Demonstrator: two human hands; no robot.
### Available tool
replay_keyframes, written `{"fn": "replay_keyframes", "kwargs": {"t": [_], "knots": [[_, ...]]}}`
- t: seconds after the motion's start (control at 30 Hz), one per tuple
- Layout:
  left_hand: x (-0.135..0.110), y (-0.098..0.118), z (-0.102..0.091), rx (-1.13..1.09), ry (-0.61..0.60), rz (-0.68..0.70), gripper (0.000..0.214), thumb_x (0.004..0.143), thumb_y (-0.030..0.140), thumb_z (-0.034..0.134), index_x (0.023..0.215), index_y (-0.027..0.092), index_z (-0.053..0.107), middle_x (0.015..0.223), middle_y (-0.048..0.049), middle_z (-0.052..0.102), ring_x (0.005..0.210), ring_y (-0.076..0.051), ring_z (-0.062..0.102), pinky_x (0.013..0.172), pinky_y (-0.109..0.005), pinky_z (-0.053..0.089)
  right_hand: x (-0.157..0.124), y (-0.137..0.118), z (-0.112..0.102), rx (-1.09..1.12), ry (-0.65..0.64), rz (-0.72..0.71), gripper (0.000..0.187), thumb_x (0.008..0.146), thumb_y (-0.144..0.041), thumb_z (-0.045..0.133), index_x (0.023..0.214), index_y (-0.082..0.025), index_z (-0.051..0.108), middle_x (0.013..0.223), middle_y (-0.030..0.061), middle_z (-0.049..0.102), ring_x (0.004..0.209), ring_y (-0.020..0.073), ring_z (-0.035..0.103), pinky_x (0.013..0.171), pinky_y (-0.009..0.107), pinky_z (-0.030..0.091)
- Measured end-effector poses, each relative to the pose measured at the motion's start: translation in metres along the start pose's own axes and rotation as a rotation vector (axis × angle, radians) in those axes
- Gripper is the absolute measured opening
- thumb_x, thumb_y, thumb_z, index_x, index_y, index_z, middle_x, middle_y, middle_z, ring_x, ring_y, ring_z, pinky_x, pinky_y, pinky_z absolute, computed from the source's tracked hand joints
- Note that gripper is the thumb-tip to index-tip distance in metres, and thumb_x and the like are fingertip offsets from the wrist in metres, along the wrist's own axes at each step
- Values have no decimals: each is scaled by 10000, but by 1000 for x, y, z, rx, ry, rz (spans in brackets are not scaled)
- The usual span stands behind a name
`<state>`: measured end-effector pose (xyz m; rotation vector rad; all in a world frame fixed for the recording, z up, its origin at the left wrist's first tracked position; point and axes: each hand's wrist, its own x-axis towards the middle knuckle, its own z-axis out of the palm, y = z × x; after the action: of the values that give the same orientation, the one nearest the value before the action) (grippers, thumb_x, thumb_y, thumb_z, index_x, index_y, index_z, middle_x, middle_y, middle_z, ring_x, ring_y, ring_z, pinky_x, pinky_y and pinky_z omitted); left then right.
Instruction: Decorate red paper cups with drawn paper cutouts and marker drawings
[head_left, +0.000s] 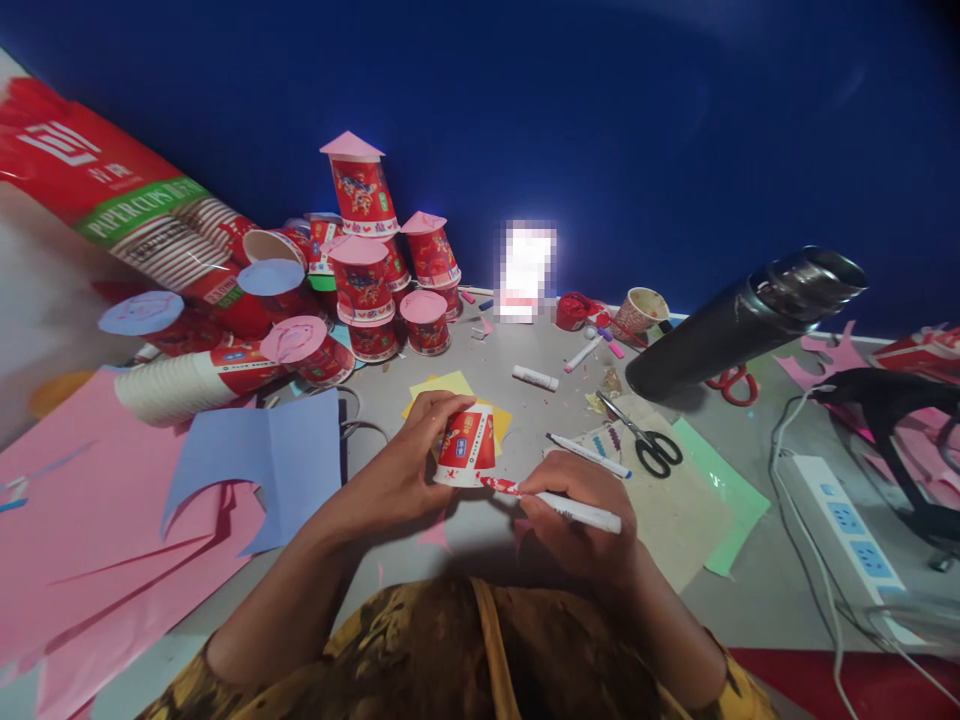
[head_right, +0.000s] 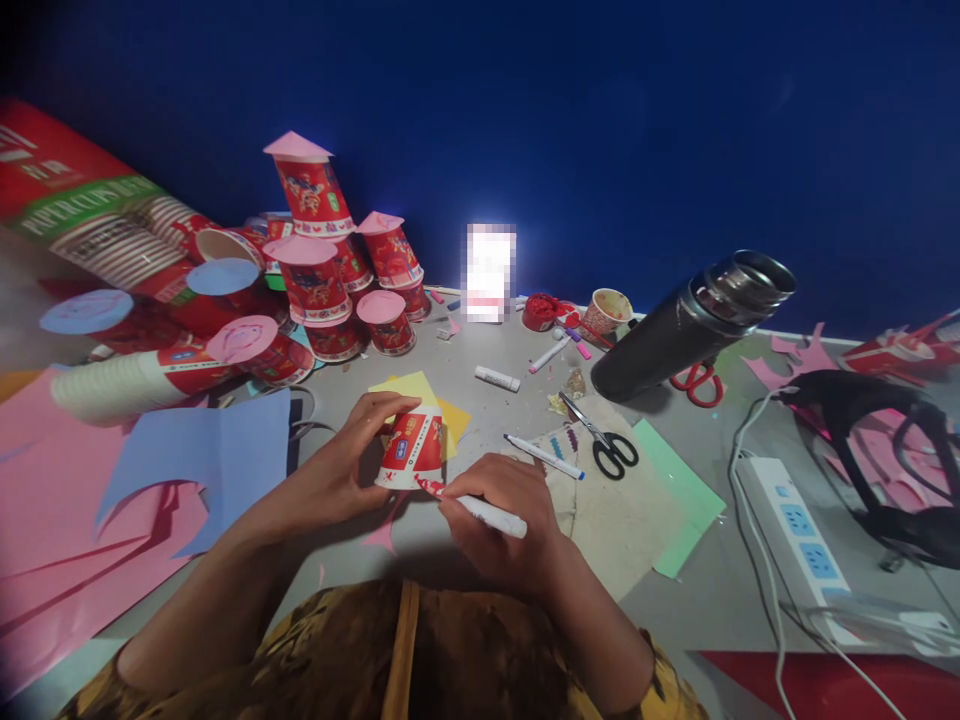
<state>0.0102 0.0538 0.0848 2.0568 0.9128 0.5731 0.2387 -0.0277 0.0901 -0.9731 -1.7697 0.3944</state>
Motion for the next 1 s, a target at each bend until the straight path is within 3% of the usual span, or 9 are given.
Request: {"fn": "replay_keyframes", "kwargs": {"t": [0.37, 1.0], "knots": [[0, 0, 1, 16, 6, 23, 799, 738, 119, 670, 1475, 290, 415, 1460, -120, 482, 1469, -354, 438, 1249, -583, 379, 1, -1, 0, -20, 47, 5, 118, 929, -129, 624, 922, -219, 699, 725, 29, 748, 616, 172, 685, 588, 305, 531], [0, -1, 1, 2, 0, 28, 756, 795, 199, 709, 1475, 295, 391, 1475, -122, 461, 1477, -357, 438, 1250, -587, 386, 3, -4, 0, -21, 43, 32, 151, 920, -126, 614, 815, -214, 678, 665, 14, 712, 572, 155, 656, 557, 286, 486]]}}
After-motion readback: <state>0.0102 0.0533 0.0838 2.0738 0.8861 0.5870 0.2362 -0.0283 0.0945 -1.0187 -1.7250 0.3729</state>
